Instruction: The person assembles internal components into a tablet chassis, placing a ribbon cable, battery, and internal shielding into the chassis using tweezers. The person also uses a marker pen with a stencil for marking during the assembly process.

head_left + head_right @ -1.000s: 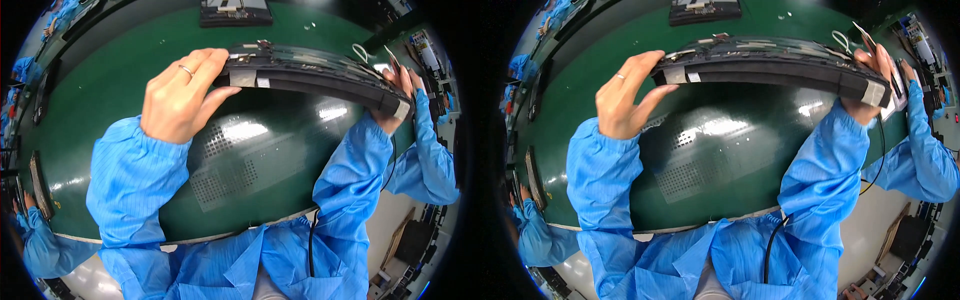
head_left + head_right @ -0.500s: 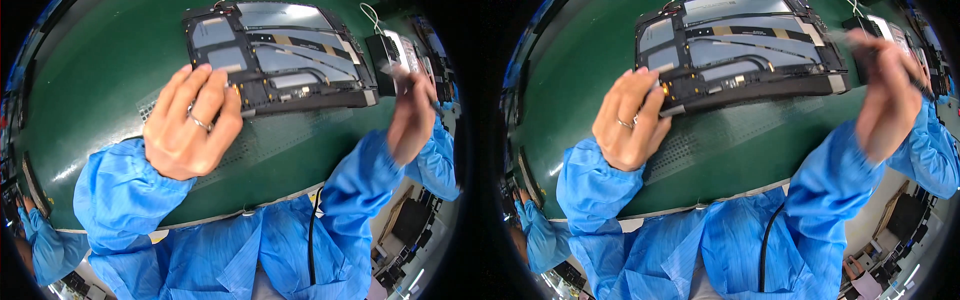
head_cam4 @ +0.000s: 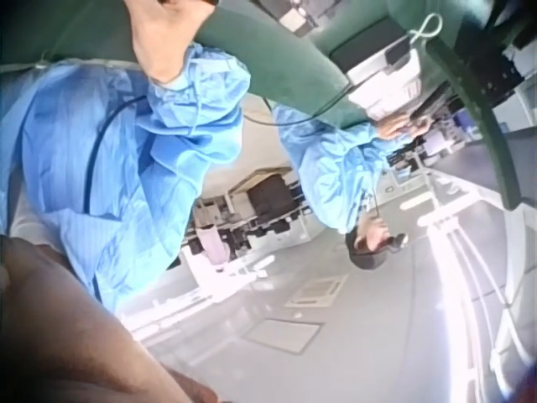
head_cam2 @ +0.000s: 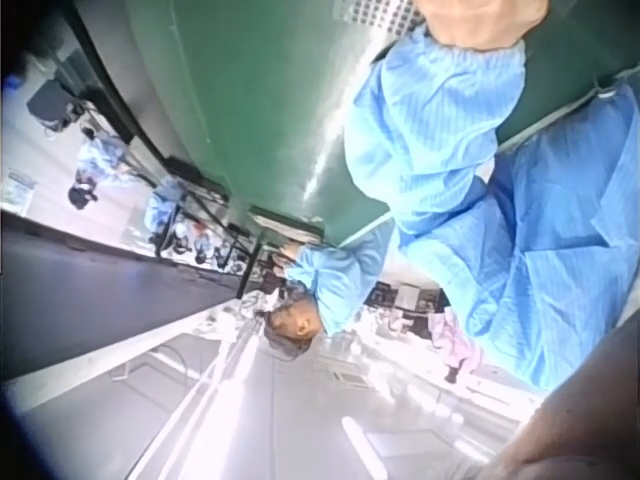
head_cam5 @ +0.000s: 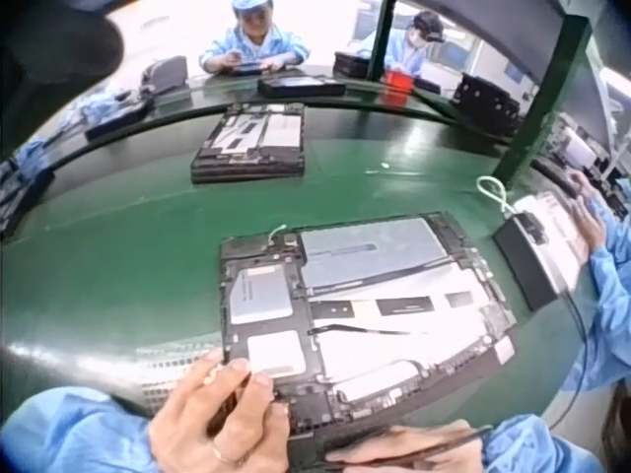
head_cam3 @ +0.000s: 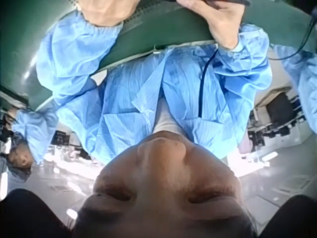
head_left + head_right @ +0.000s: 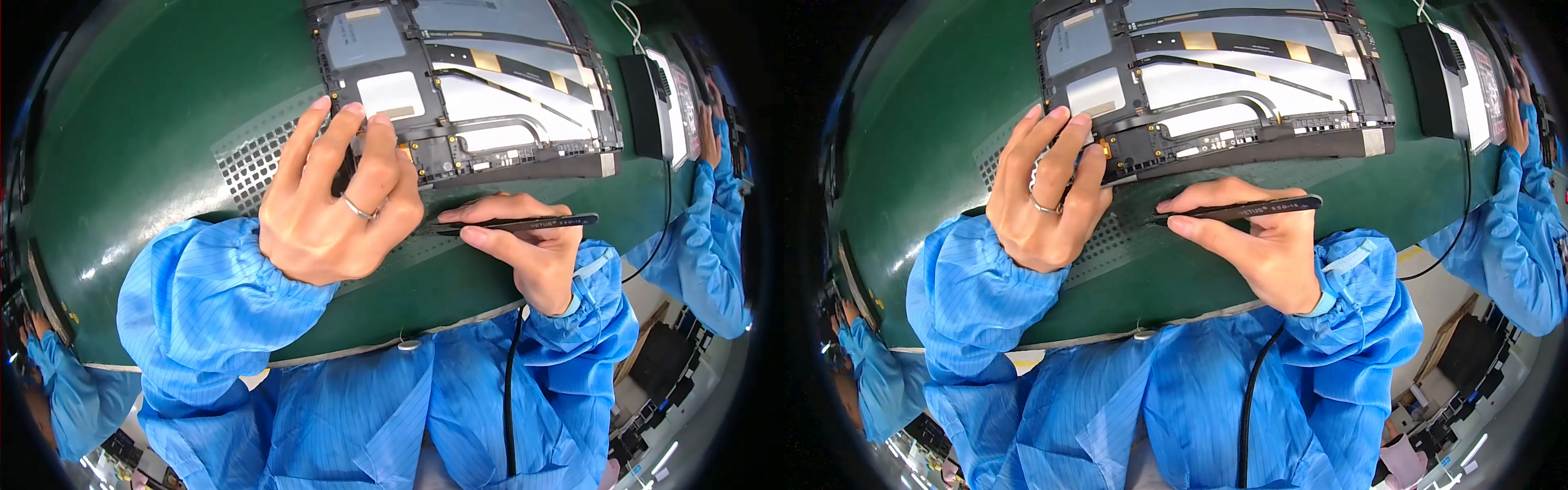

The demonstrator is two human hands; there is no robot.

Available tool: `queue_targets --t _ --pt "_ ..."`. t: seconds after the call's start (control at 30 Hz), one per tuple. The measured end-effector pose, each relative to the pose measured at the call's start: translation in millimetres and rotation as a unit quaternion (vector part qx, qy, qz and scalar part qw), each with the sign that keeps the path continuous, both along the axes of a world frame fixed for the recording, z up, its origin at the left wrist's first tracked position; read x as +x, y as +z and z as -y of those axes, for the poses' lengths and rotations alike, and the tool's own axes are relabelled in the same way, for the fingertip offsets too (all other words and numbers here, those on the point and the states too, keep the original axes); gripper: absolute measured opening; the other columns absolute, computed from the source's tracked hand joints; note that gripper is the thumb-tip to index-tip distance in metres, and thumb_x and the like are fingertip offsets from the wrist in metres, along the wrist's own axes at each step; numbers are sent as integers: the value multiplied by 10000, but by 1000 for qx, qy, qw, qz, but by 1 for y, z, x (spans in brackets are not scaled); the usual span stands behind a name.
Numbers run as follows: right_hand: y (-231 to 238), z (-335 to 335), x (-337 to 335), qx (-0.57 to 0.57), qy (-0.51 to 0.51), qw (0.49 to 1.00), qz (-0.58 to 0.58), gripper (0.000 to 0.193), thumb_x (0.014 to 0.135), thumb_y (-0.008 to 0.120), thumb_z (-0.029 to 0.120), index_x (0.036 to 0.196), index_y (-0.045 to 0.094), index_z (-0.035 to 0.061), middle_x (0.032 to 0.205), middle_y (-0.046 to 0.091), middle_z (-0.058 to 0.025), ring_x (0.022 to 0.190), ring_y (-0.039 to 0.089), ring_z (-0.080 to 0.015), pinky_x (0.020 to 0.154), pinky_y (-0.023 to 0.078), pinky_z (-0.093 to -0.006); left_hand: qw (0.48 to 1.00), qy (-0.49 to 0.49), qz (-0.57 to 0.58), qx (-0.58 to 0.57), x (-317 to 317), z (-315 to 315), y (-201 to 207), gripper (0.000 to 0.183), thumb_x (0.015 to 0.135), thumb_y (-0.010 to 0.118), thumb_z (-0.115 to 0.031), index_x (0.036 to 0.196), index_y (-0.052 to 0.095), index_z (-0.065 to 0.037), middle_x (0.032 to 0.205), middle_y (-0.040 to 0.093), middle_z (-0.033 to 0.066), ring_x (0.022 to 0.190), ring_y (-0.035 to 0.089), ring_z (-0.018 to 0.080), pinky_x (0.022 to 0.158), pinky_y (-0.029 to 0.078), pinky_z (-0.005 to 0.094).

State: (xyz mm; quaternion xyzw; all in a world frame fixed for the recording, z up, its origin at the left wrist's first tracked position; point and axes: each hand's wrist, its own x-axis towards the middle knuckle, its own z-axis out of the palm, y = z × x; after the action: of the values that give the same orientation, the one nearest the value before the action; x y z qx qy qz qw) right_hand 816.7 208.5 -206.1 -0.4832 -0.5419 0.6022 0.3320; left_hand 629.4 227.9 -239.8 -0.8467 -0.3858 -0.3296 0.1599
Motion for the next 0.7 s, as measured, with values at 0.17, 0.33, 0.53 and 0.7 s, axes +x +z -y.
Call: queue_targets --t 0.17,0.33,0.53,0.7 --pt "-1 0 0 2 -5 1000 -5 99 691 585 -15 783 598 -48 768 602 -92 692 551 -118 646 438 -228 1000 -1 5 0 1 -1 -1 92 613 556 -88 696 531 -56 847 539 118 791 521 286 702 468 422" --pt "-1 1 -1 2 -5 1000 -8 87 698 580 -12 775 594 -51 769 603 -95 693 550 -116 644 439 -227 1000 -1 2 4 1 0 -1 90 615 555 -87 693 526 -53 840 538 120 789 521 285 697 471 419" --pt "-1 3 -4 -15 -22 999 -23 74 698 578 -16 760 590 -54 759 602 -97 681 547 -114 629 439 -219 1000 -3 3 6 0 1 0 91 617 558 -84 693 523 -50 841 538 122 789 521 286 699 470 421" --pt "9 -2 -3 -58 -54 995 -68 55 668 561 -32 717 560 -58 727 597 -149 668 569 -166 635 449 -246 1000 -10 -7 -2 -1 -1 6 89 619 562 -81 693 528 -45 841 538 129 790 521 288 700 469 417"
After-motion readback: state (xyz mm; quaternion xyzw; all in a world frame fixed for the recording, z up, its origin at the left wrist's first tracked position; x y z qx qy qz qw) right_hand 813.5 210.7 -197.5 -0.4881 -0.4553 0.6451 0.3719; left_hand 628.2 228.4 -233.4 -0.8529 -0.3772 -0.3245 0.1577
